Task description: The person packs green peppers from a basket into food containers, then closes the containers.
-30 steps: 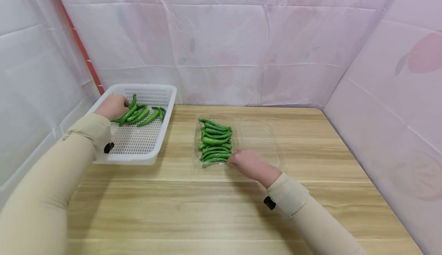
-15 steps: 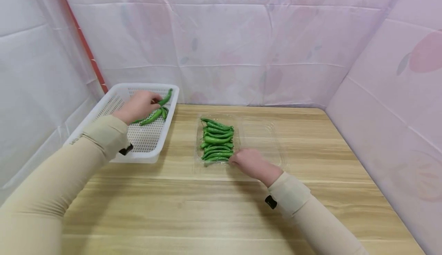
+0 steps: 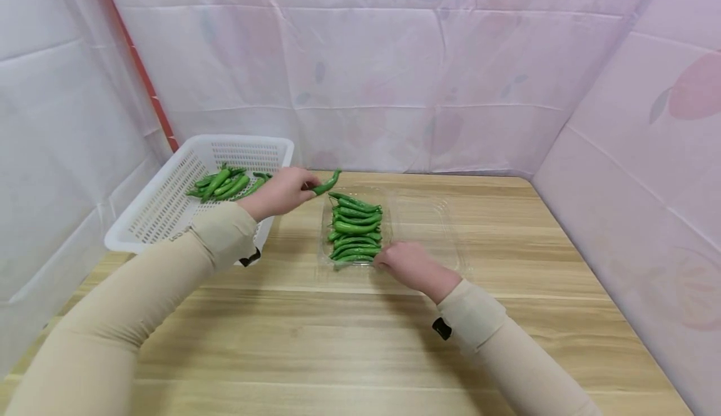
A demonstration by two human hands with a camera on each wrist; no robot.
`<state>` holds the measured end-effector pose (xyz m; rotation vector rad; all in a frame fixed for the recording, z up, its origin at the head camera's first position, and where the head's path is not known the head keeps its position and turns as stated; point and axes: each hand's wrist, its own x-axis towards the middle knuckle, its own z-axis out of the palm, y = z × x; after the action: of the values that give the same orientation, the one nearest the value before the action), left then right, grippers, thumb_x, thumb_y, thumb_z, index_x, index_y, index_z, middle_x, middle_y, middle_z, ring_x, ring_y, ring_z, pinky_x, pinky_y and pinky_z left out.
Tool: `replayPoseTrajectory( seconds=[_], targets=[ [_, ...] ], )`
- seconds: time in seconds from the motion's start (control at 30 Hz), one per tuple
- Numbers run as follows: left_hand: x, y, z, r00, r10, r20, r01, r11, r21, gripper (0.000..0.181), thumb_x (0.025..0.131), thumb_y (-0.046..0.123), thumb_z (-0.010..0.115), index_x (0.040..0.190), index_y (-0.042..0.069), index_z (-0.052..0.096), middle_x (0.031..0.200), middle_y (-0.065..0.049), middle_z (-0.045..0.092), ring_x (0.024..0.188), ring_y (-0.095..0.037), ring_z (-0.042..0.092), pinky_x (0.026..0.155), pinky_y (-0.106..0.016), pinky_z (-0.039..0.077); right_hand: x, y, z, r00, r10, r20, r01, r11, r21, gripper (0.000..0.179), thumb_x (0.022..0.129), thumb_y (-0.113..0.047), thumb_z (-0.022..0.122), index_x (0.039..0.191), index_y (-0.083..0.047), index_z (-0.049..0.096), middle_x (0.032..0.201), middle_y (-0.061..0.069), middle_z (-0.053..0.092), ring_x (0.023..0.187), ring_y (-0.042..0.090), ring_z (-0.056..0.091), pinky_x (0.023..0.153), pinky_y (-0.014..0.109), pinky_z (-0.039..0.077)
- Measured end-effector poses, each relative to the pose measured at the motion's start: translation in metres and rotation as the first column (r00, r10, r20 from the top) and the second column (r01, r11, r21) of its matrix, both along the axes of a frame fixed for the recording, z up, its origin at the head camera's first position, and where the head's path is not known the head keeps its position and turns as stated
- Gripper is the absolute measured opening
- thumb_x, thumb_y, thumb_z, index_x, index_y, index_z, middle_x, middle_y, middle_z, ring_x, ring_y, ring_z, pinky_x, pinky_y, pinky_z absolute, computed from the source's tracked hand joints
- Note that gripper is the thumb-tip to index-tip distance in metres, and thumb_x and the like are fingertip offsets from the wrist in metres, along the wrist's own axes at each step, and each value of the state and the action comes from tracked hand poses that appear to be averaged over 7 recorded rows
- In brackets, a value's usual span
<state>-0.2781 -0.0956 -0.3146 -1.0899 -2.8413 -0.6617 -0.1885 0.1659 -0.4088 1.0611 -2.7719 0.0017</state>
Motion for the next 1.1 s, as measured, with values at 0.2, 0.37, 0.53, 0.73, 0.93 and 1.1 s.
replayPoseTrajectory(
  seconds=[0.2, 0.37, 0.53, 0.73, 0.93, 1.1],
  targets=[
    [0.004, 0.026, -0.003, 0.989, -0.101, 0.112, 0.093, 0.992, 0.080, 0.024, 0.092, 0.009, 0.057, 0.114, 0.002, 0.064, 0.105, -0.011, 0.065, 0.095, -0.021, 0.061, 0.081, -0.036, 0.049, 0.000, 0.000, 0.001, 1.000, -0.015, 0.001, 0.015, 1.000, 0.009, 0.023, 0.090, -0.011, 0.061, 0.067, -0.016, 0.057, 0.064, -0.009, 0.048, 0.059, 0.011, 0.038, 0.052, 0.025, 0.031],
    [0.000, 0.041, -0.018, 0.964, -0.249, 0.097, 0.253, 0.967, -0.034, 0.020, 0.091, 0.006, 0.058, 0.110, 0.002, 0.065, 0.101, -0.009, 0.065, 0.089, -0.017, 0.059, 0.080, -0.032, 0.049, -0.002, 0.001, 0.000, 1.000, -0.003, -0.002, 0.003, 1.000, 0.003, 0.019, 0.089, -0.010, 0.060, 0.073, -0.018, 0.064, 0.071, -0.008, 0.059, 0.062, 0.009, 0.049, 0.053, 0.026, 0.040],
    [-0.005, 0.045, -0.037, 0.948, -0.301, 0.101, 0.313, 0.937, -0.152, 0.021, 0.091, 0.006, 0.059, 0.110, 0.004, 0.065, 0.104, -0.007, 0.064, 0.092, -0.016, 0.058, 0.082, -0.032, 0.047, -0.001, 0.000, -0.002, 1.000, 0.011, -0.003, -0.011, 1.000, 0.002, 0.016, 0.089, -0.010, 0.060, 0.079, -0.018, 0.070, 0.077, -0.006, 0.064, 0.067, 0.010, 0.056, 0.059, 0.027, 0.046],
    [-0.010, 0.043, -0.053, 0.955, -0.282, 0.087, 0.294, 0.935, -0.198, 0.021, 0.089, 0.007, 0.062, 0.109, 0.005, 0.066, 0.106, -0.007, 0.064, 0.098, -0.018, 0.059, 0.085, -0.032, 0.047, 0.001, -0.003, -0.002, 1.000, -0.001, -0.002, 0.001, 1.000, 0.006, 0.013, 0.088, -0.011, 0.062, 0.082, -0.017, 0.071, 0.079, -0.006, 0.065, 0.070, 0.010, 0.058, 0.061, 0.027, 0.047],
    [-0.013, 0.050, -0.063, 0.946, -0.321, 0.041, 0.321, 0.914, -0.249, 0.022, 0.089, 0.009, 0.064, 0.110, 0.006, 0.066, 0.106, -0.006, 0.065, 0.099, -0.018, 0.060, 0.085, -0.031, 0.047, 0.002, -0.003, -0.002, 1.000, -0.012, -0.011, 0.013, 1.000, 0.012, 0.014, 0.088, -0.010, 0.062, 0.081, -0.018, 0.071, 0.079, -0.006, 0.065, 0.069, 0.011, 0.057, 0.058, 0.027, 0.045],
    [-0.013, 0.058, -0.070, 0.946, -0.325, 0.004, 0.312, 0.904, -0.291, 0.018, 0.088, 0.009, 0.065, 0.105, 0.007, 0.067, 0.102, -0.003, 0.066, 0.095, -0.017, 0.061, 0.082, -0.030, 0.048, 0.001, -0.003, -0.002, 1.000, -0.017, -0.010, 0.017, 1.000, 0.013, 0.014, 0.087, -0.010, 0.062, 0.085, -0.018, 0.073, 0.084, -0.005, 0.068, 0.075, 0.014, 0.061, 0.062, 0.028, 0.049]
  ],
)
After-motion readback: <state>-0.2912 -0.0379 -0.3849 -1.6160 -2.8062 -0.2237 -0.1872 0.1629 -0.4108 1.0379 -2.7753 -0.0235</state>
